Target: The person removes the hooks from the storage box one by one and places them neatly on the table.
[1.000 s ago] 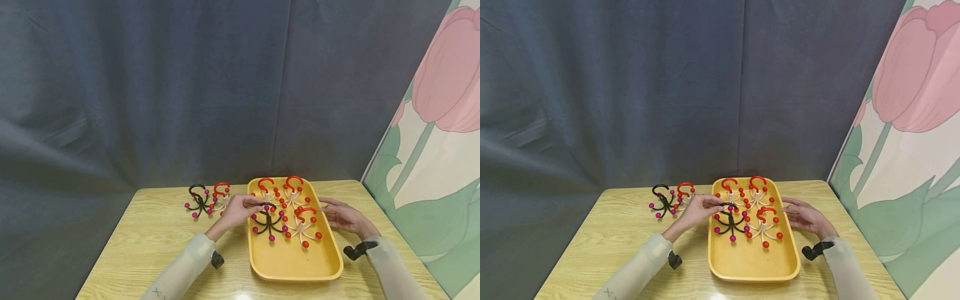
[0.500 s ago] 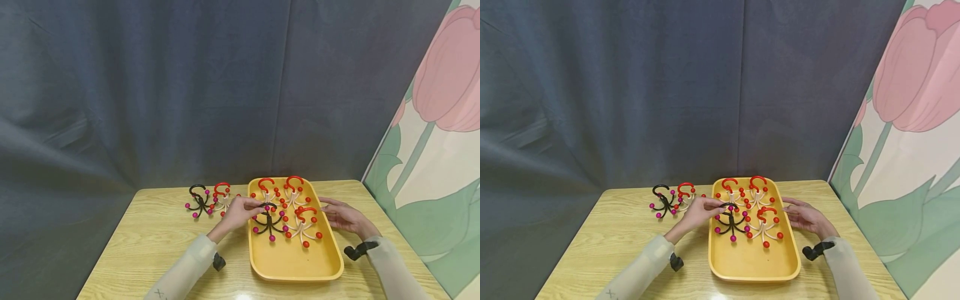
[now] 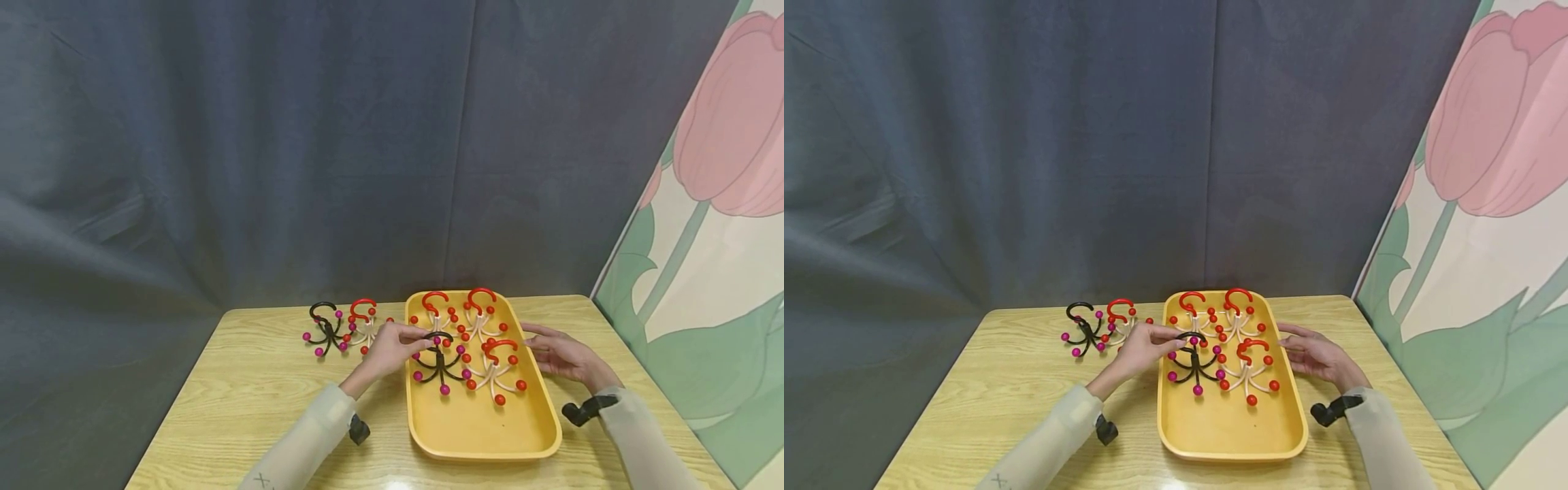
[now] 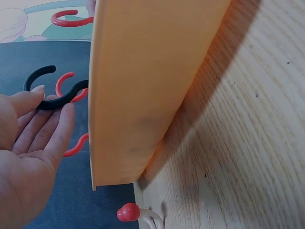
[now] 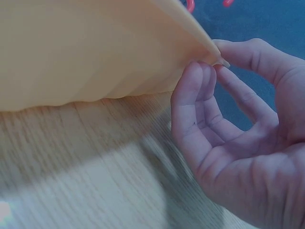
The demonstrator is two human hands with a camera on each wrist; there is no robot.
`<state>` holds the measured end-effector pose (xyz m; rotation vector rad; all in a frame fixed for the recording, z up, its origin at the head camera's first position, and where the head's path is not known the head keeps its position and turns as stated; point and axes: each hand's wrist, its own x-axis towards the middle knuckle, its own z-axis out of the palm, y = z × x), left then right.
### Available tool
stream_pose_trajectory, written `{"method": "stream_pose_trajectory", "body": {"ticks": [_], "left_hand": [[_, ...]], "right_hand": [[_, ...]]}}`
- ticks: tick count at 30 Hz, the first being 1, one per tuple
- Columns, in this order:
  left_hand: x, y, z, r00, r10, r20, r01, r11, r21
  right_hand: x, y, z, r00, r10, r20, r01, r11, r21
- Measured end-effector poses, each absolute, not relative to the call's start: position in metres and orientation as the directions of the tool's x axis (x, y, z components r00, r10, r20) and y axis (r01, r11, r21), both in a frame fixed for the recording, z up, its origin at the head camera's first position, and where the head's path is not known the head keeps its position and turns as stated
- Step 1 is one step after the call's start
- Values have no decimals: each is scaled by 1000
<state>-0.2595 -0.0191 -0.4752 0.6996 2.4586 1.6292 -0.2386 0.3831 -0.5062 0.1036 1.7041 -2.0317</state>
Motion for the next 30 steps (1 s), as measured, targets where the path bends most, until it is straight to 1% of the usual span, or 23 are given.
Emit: {"method": "stream_pose_trajectory", "body": {"ticks": [5,13,22,30], "left_hand": [[-258,-19,-475,-887,430,168,323,318,892],[-257,-17,-474,-896,417,152,304,328,895],[-256,-16,-474,-892,425,154,318,348,882],[-252,-15,-466,-895,418,158,319,348,882]], "right_hand": [[-238,382,-505,-882,-313,-352,401,-106,-910],[-237,383,-506,-884,-322,-339,395,-124,-910],[-242,381,-507,-891,-296,-344,378,-63,-924],[-243,382,-506,-892,-280,-355,382,-47,-923]]}}
